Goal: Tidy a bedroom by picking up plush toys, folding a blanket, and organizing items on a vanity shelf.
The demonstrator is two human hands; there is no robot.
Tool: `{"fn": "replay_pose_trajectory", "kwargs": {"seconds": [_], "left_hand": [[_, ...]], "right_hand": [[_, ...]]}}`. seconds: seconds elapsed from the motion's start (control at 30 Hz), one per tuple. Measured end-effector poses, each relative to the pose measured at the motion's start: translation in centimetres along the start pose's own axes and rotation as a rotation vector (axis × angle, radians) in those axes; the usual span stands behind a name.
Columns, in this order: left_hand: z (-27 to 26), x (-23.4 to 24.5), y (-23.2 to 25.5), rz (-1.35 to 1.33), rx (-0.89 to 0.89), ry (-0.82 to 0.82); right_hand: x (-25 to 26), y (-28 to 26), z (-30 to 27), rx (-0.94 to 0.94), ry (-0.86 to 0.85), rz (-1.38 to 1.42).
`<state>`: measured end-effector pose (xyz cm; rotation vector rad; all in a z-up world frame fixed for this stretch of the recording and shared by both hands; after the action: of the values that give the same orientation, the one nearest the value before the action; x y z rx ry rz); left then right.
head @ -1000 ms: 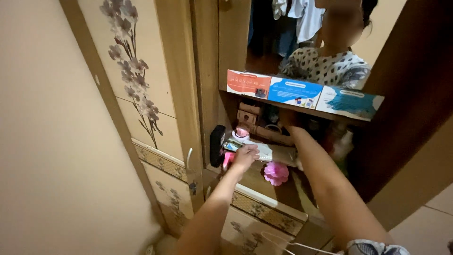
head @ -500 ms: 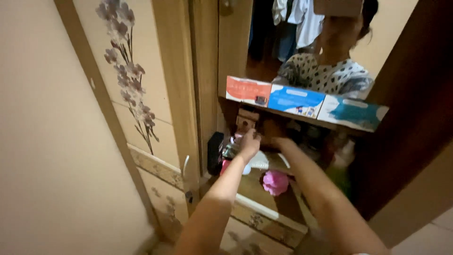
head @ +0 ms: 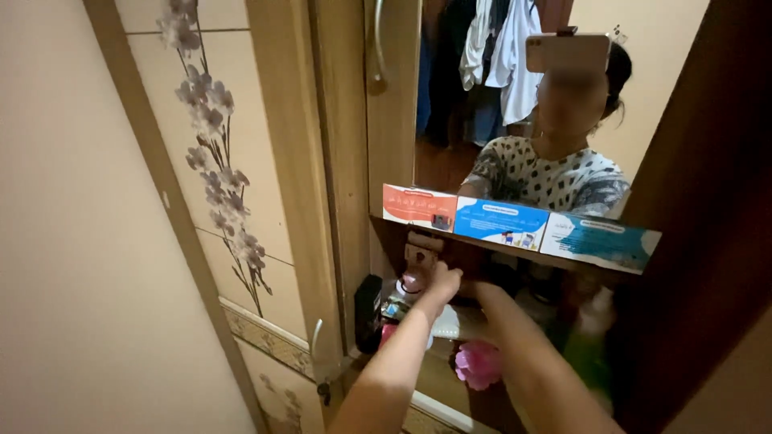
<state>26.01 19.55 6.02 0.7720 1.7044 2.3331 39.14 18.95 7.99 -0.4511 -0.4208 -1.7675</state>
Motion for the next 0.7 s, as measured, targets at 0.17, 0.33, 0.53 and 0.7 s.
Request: {"fn": "replay_pose_trajectory", "kwargs": {"seconds": [0.17, 0.33, 0.53, 0.7], "left_hand": [[2.3, -1.3, -1.3, 0.009, -0.023, -0.008], [1.7, 0.5, -1.4, -0.028, 0.114, 0.005], [2.8, 2.2, -1.8, 0.136, -0.020, 0.122], [4.0, 0.8, -1.2, 0.208, -0.145, 0.149]], "right_hand": [[15.4, -8.9, -0.3, -0.077, 0.031, 0.057], [20.9, -12.9, 2.9, -0.167, 0.023, 0.116], [21.1, -13.7, 2.3, -0.308, -0.033, 0.201], [18.1, -10.6, 0.9, -0.419, -0.064, 0.236]]}}
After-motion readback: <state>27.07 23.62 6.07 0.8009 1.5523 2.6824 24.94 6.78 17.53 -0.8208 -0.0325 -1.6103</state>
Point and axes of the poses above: each hand's wrist, its own z-axis towards the middle knuckle, its own x-axis out of the back of the hand, y = z × x, the point moved 10 cm from there along z, towards the middle knuckle, and after that the axes turned 11 degrees about y, right-handed, at the moved point
